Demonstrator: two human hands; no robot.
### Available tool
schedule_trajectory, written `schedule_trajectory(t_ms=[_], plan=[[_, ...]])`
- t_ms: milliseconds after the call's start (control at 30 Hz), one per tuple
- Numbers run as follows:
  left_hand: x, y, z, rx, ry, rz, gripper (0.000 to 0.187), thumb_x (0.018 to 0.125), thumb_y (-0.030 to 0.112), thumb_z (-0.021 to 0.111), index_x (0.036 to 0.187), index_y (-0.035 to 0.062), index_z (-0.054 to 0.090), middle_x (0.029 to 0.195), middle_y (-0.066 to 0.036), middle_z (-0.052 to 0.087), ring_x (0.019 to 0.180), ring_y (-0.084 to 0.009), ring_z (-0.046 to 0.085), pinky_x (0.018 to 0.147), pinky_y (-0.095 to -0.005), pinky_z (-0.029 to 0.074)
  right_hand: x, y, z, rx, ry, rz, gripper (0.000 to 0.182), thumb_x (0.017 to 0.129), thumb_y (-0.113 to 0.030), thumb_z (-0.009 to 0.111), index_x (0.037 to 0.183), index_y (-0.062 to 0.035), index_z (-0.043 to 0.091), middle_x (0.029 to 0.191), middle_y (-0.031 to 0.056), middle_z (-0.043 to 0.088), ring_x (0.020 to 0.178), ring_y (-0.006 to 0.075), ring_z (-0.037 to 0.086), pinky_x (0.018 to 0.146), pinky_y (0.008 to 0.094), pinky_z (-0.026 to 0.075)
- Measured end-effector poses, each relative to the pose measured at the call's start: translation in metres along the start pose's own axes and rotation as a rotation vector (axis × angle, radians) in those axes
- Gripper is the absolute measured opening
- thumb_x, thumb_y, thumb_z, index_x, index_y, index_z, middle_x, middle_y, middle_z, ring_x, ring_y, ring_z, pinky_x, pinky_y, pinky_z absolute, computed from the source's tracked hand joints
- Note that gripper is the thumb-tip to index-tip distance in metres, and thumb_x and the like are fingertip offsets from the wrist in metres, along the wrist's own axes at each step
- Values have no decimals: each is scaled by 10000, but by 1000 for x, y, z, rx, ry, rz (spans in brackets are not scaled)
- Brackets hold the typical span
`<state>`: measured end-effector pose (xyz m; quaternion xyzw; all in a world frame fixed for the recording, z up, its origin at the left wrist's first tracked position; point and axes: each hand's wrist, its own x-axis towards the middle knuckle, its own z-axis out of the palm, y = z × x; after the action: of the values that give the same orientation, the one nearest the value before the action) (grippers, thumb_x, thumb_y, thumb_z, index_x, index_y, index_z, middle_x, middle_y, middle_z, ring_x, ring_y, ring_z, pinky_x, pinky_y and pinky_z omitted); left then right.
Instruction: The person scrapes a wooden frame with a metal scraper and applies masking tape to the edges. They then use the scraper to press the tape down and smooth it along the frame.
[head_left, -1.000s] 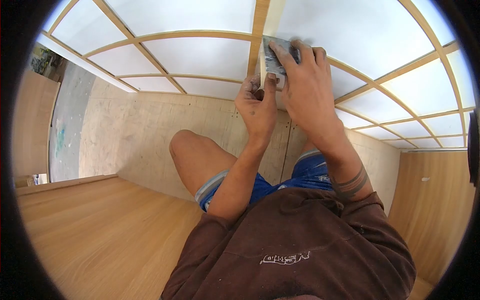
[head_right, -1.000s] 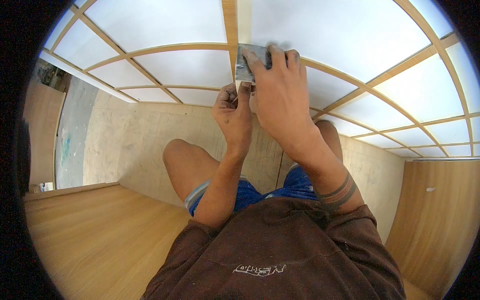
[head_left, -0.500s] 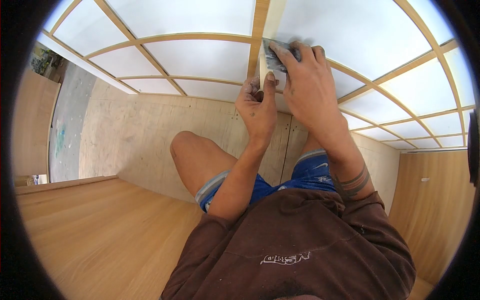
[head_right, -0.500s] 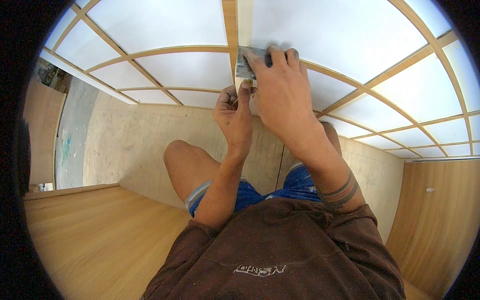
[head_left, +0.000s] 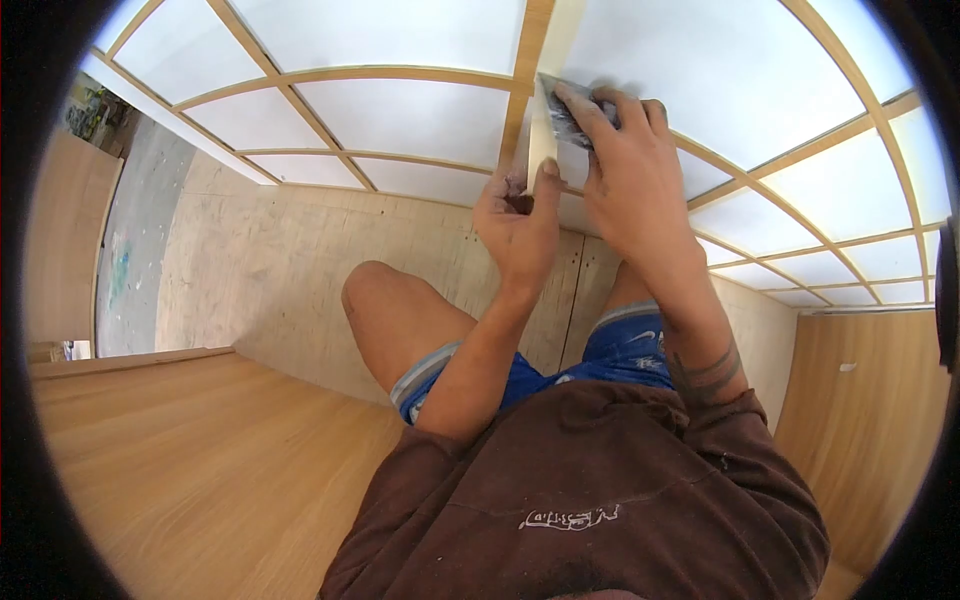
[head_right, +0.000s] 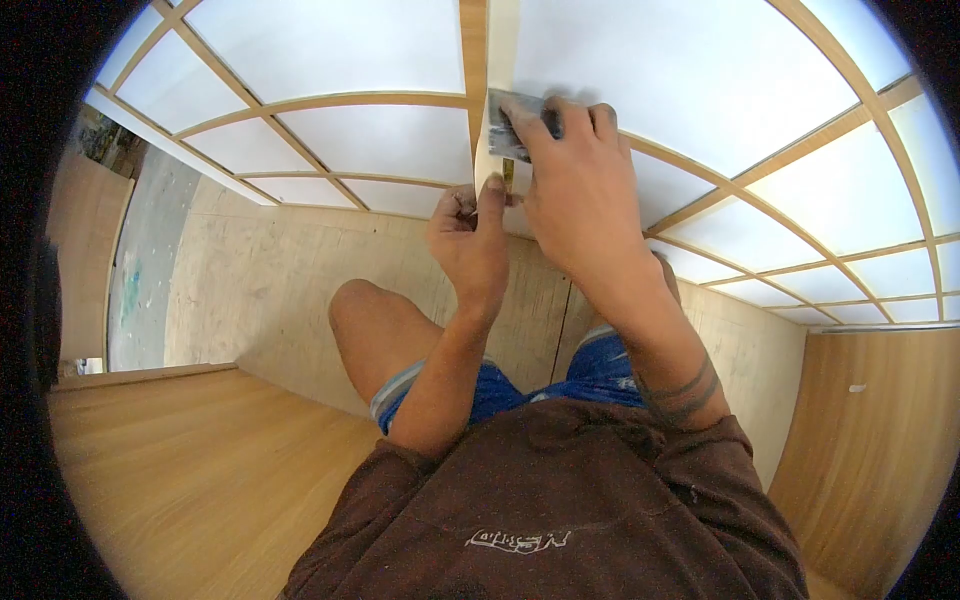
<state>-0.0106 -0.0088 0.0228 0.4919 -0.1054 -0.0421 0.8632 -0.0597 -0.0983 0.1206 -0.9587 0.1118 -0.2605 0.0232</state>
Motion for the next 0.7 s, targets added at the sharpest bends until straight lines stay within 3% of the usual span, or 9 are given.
schedule_trajectory(t_ms=[67, 267, 500, 567, 700], plan=[[-9, -5, -11, 164, -50, 20, 144, 993, 125, 771, 988, -3, 704, 804, -6, 702, 645, -9, 535, 546, -193, 398, 0, -4, -9, -20, 49, -1, 695, 765, -2, 725, 1443, -123, 631, 1356, 219, 615, 1177, 423, 565, 1016, 503, 485], [-21, 9, -12, 26, 79, 26, 141, 956, 92, 797, 956, 7, 685, 804, -30, 718, 661, -29, 603, 565, -190, 446, -8, -7, -18, 18, 77, -33, 724, 757, 42, 692, 1456, -131, 622, 1335, 219, 619, 1146, 415, 571, 991, 494, 494], [-35, 5, -25, 117, -4, 20, 132, 956, 77, 781, 970, 1, 674, 816, -47, 731, 657, -45, 626, 566, -192, 453, -17, -14, -30, 32, 71, -13, 731, 757, 42, 686, 1462, -141, 622, 1314, 211, 622, 1146, 414, 570, 984, 493, 489], [-37, 9, -20, 76, 6, 79, 133, 1024, 121, 714, 949, 20, 670, 773, -31, 706, 599, -25, 511, 544, -208, 386, -17, -15, -31, 43, 56, -9, 732, 750, 35, 694, 1458, -136, 620, 1320, 208, 616, 1152, 418, 567, 979, 494, 486], [-32, 9, -18, 3, 7, -40, 123, 971, 90, 771, 948, 13, 679, 809, -31, 717, 668, -27, 583, 577, -199, 426, -17, -14, -25, 31, 48, -6, 728, 755, 30, 695, 1459, -132, 613, 1340, 213, 602, 1165, 422, 562, 978, 497, 482]])
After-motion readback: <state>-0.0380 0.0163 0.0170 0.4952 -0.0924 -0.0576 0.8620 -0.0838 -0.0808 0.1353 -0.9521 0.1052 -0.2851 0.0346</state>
